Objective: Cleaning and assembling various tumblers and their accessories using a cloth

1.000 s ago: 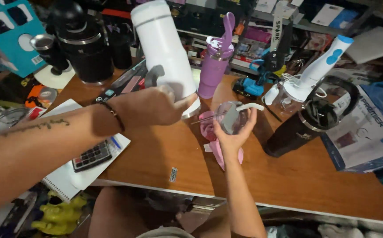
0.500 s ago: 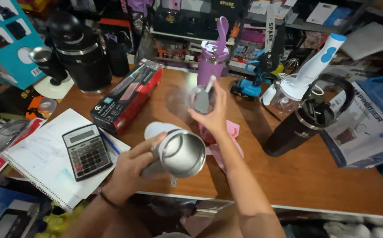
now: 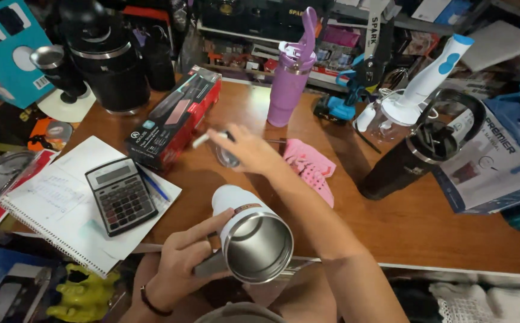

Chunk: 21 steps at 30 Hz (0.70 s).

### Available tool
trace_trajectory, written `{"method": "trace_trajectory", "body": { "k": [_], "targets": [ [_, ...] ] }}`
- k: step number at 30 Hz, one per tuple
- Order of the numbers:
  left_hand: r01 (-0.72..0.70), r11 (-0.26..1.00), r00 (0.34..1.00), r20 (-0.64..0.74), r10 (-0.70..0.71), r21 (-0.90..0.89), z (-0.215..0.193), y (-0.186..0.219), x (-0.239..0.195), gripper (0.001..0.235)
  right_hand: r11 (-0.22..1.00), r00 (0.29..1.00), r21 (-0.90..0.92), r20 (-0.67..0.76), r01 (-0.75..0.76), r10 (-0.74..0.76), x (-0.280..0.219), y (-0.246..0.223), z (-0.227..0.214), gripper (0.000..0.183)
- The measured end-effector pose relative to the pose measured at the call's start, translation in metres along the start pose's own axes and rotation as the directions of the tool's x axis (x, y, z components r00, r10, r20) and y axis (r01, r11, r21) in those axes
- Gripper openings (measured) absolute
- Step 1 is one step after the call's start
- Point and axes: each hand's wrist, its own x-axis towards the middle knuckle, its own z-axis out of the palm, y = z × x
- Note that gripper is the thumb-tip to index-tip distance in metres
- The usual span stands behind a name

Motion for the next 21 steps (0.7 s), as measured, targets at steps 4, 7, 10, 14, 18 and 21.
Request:
{"method": "trace_trajectory", "body": {
  "k": [4,7,10,14,18,21],
  "targets": [
    [-0.036,0.999,0.999,-0.028,0.037,0.019,-0.006,0.007,0.002,0.052,0.998,0.994,-0.035,0.099,0.051,-0.047,-0.009,-0.006,0.04,0.119],
    [-0.038,0.999,0.999,-0.03,0.039,0.019,-0.009,0.007,0.001,0.049,0.998,0.987,0.053,0.161,-0.018,0.01,-0.013,-0.009,0.048,0.114],
    [0.005,1.0,1.0,-0.031,-0.005,0.017,-0.008,0.005,-0.003,0.042,0.989,0.994,0.143,0.104,-0.041,0.026,-0.015,-0.006,0.051,0.118],
    [-0.011,1.0,0.999,-0.05,0.012,0.017,-0.006,0.004,0.0,0.04,0.949,0.983,0.292,0.17,-0.119,0.071,-0.024,-0.004,0.037,0.122],
    [0.041,0.999,0.997,-0.073,-0.039,0.024,0.0,-0.003,-0.003,0.055,0.923,0.99,0.363,0.103,-0.126,0.095,-0.046,-0.004,0.024,0.115],
    [0.068,0.998,0.995,-0.075,-0.068,-0.004,-0.003,0.001,0.001,0.03,0.887,0.979,0.417,0.042,-0.201,0.202,-0.068,-0.009,-0.004,0.115]
  ]
}}
